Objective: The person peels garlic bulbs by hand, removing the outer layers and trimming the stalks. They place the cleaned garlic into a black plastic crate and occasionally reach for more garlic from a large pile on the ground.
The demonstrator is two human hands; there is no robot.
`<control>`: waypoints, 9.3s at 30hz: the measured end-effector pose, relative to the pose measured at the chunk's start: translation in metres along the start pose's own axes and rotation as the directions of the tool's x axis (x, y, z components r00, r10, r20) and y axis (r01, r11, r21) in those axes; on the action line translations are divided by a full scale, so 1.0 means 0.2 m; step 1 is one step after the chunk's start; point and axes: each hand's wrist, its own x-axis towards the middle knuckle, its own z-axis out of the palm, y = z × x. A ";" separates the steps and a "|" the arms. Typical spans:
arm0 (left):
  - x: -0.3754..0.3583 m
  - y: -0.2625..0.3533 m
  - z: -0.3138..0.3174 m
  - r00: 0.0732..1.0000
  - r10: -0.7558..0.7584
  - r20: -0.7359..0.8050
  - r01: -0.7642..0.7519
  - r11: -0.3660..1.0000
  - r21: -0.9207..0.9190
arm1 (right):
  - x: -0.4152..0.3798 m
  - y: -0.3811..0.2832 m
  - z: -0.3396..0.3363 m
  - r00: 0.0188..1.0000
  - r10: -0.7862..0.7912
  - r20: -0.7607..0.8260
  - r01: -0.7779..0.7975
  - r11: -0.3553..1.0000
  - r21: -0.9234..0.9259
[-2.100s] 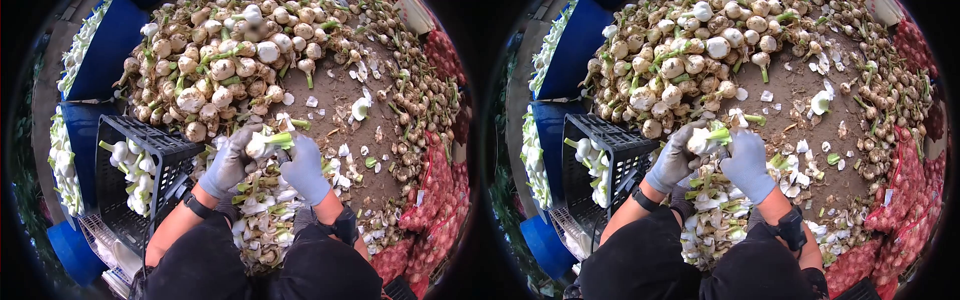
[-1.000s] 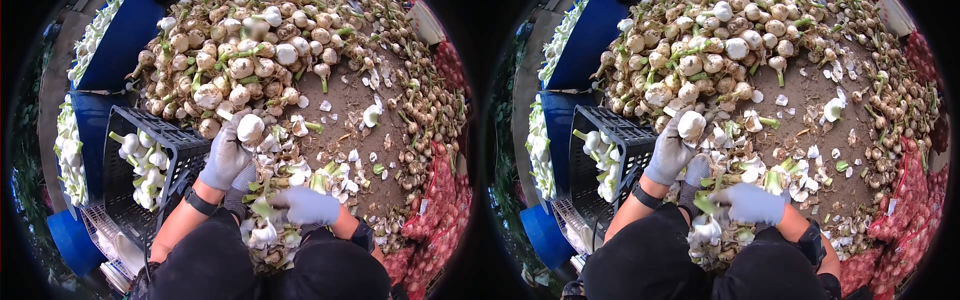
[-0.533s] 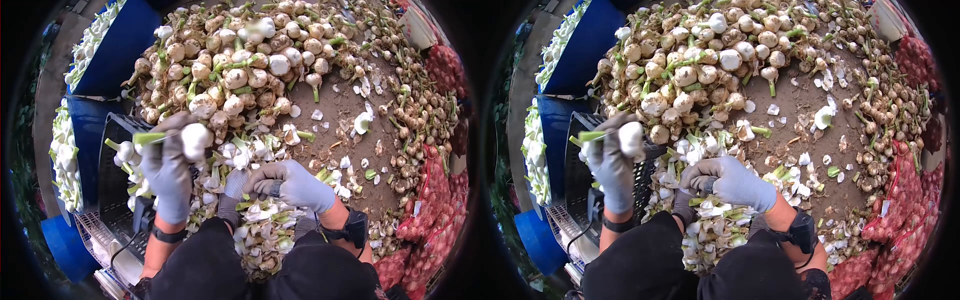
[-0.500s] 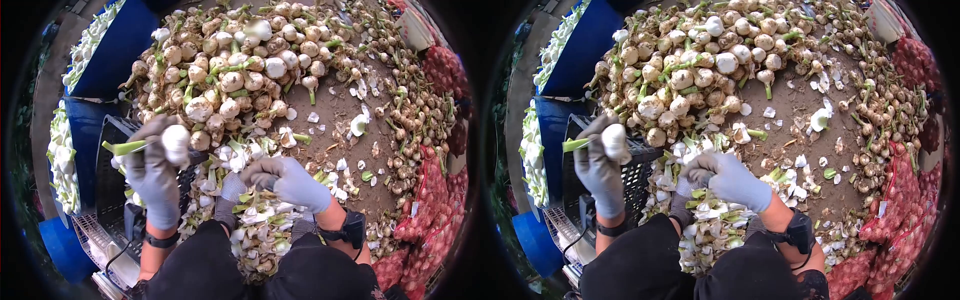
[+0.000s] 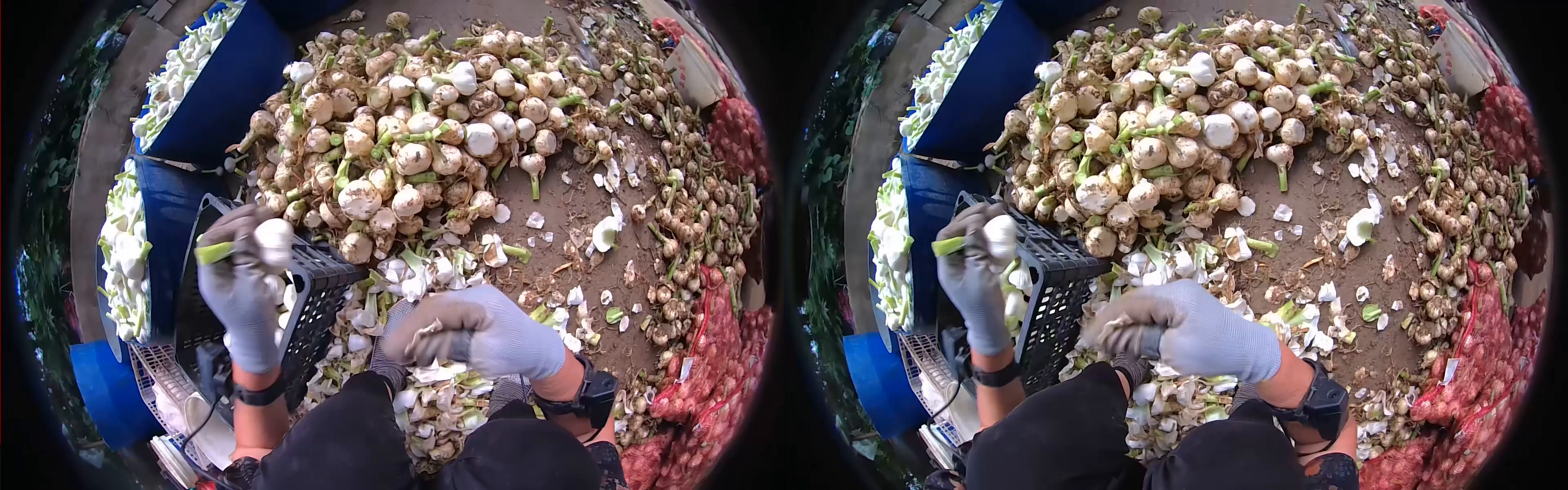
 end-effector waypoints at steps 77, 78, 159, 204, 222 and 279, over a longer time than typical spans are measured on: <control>-0.30 -0.04 0.52 0.616 -0.467 0.635 0.721 0.009 -0.693 | -0.47 0.57 0.03 0.770 0.630 -0.099 -0.414 0.376 -0.829; -0.29 -0.02 0.50 0.664 -0.475 0.578 0.677 0.053 -0.734 | -0.46 0.55 0.03 0.741 0.653 -0.156 -0.416 0.265 -0.870; -0.23 0.61 -0.20 0.948 0.181 0.263 0.172 0.404 -0.899 | -0.21 -0.60 0.37 0.899 -0.047 -0.435 -0.435 0.006 -0.900; -0.42 0.68 1.38 0.152 -0.049 0.987 0.704 0.706 -0.074 | -1.88 -0.75 -0.22 0.072 -0.572 -0.817 -0.901 0.314 -0.299; -0.57 0.51 1.46 0.087 0.190 0.978 0.259 0.943 -0.207 | -1.76 -0.97 -1.16 0.173 -0.589 -0.790 -0.968 -0.249 -0.026; -0.30 -0.08 0.68 0.655 -0.151 0.741 0.246 0.969 -0.021 | 0.02 0.24 -0.36 0.795 0.235 -0.558 -0.363 0.923 -0.128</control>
